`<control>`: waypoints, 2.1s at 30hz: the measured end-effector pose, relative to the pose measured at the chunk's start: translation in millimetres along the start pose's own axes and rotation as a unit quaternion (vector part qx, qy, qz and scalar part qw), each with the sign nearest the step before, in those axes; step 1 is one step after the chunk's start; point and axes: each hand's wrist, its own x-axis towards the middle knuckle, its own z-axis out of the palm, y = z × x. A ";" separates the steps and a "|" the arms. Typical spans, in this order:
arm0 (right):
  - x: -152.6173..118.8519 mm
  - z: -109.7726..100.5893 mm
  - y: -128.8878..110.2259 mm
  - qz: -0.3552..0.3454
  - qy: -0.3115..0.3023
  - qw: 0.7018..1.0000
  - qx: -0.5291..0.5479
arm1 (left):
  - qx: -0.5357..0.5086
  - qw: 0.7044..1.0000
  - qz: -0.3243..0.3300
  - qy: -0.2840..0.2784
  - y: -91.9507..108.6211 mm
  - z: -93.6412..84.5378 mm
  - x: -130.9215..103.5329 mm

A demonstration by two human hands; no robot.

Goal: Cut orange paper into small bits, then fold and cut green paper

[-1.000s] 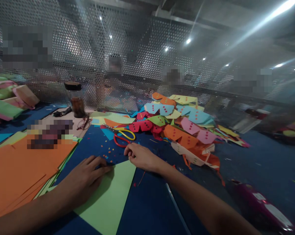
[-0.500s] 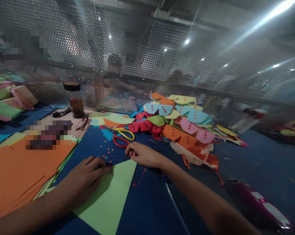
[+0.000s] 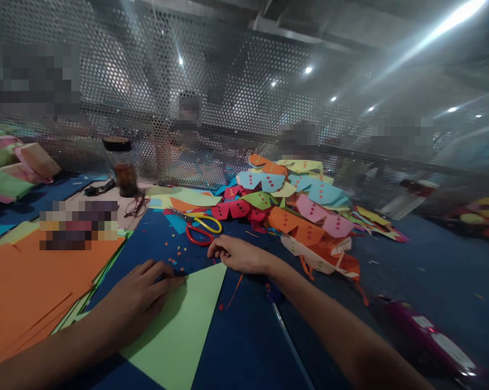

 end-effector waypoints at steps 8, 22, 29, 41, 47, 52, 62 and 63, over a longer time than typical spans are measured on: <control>-0.3 -0.9 2.7 -0.011 -0.004 1.000 0.022 | -0.007 1.000 0.003 0.002 -1.8 2.5 -0.3; 3.0 13.4 1.6 0.036 0.062 0.997 -0.006 | 0.008 1.000 0.004 -0.027 -0.9 -3.0 7.2; 3.6 17.7 -1.4 0.046 0.087 0.994 -0.040 | 0.051 0.996 0.039 -0.069 1.5 -9.9 36.8; 1.7 15.6 -6.0 0.046 0.083 0.994 -0.052 | 0.055 0.993 0.068 -0.074 -3.0 -10.9 44.8; 2.4 15.8 -4.5 0.046 0.081 0.994 -0.053 | 0.002 0.996 0.071 -0.059 -8.7 -12.1 34.6; 3.3 16.6 -1.7 0.040 0.081 0.995 -0.051 | -0.020 0.995 0.069 -0.064 -12.1 -11.9 30.1; 3.7 16.5 -0.7 0.045 0.078 0.995 -0.053 | 0.019 0.994 0.080 -0.066 -11.4 -11.3 34.9; 3.7 16.6 -0.4 0.044 0.078 0.995 -0.053 | 0.019 0.994 0.081 -0.067 -11.5 -11.3 34.9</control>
